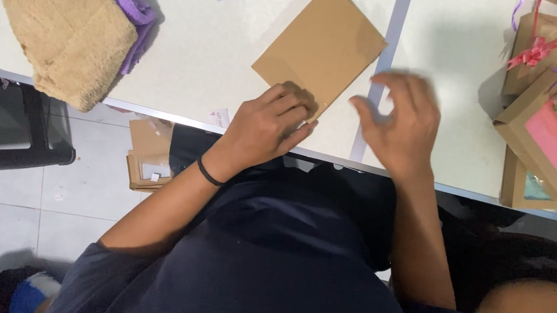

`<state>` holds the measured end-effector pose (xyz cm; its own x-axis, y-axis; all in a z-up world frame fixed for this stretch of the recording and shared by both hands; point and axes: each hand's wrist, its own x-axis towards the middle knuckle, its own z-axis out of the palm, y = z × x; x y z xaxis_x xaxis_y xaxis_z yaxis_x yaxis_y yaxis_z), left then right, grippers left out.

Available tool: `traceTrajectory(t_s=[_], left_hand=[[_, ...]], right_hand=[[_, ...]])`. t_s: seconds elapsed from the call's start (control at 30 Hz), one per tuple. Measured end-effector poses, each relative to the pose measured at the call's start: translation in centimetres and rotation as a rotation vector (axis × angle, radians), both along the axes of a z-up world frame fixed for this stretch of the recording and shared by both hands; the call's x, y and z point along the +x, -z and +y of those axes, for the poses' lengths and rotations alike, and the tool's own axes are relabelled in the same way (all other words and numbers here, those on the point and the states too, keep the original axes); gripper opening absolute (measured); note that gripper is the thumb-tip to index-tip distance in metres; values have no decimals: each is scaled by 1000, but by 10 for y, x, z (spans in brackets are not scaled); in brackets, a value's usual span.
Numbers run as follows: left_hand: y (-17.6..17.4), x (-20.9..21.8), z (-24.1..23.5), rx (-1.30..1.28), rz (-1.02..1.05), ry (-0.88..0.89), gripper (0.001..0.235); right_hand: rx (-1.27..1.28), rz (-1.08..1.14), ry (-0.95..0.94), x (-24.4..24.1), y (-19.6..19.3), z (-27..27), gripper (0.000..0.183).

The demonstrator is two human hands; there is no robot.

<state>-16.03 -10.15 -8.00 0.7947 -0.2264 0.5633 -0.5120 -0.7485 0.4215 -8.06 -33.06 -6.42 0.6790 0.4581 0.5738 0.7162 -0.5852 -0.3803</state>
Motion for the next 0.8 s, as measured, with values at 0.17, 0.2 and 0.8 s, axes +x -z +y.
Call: traceTrajectory(t_s=[0.17,0.2,0.8], left_hand=[[-20,1,16,-69,112,186,5],[-23,2,20,-80,161,208,5],[-24,12,11,413,620,-77,53]], right_hand=[[-129,85,-17,4,-7,-9,39],[-147,146,-39,6,-6,-11,44],[-91,72,-52,-1,33,-3,22]])
